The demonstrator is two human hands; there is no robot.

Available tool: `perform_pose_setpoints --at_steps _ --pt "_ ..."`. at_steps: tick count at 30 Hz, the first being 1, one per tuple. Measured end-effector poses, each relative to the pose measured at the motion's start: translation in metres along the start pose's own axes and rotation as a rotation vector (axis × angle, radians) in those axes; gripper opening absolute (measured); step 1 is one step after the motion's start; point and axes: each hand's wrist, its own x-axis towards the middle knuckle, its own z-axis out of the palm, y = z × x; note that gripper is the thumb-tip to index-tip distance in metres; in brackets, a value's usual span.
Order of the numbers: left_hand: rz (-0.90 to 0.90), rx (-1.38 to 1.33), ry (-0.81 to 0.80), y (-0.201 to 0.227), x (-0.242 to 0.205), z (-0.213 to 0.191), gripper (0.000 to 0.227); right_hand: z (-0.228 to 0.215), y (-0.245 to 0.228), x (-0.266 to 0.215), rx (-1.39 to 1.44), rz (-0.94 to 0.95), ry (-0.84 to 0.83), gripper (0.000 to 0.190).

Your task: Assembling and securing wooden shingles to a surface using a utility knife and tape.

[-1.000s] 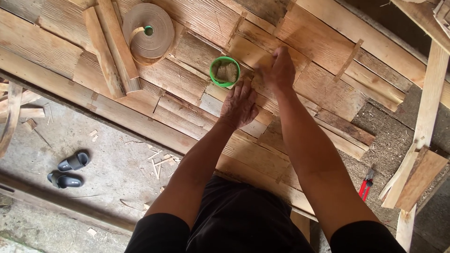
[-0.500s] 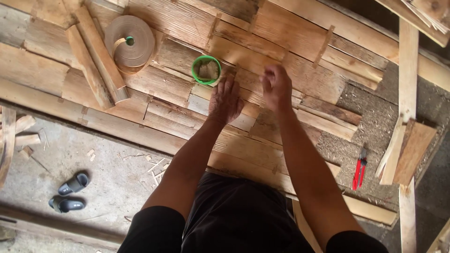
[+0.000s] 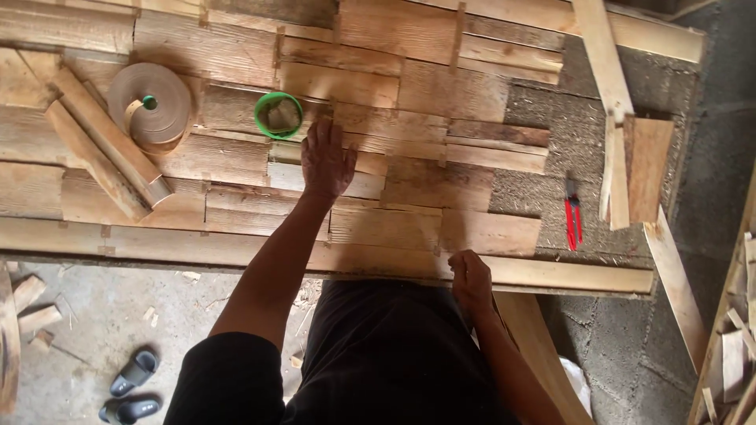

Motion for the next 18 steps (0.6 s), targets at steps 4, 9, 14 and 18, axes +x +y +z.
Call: perform_pose_setpoints --at_steps 4,9,14,18 --pt "0.008 -0.108 0.067 0.025 -0.014 0.003 0.063 -0.013 0.020 -0.032 0.065 0.008 0.097 0.016" --pt "0.332 -0.175 -0.014 0.081 -0.062 0.031 0.085 -0.020 0.045 -0.057 0.064 0.104 0.189 0.016" --pt "0.359 -0.240 -0.200 0.152 -0.117 0.007 0.090 -0.029 0.089 -0.085 0.054 0.016 0.281 0.015" --pt "0.355 -0.215 -0.302 0.166 -0.178 0.004 0.091 -0.044 0.131 -0.104 0.095 0.016 0.356 0.014"
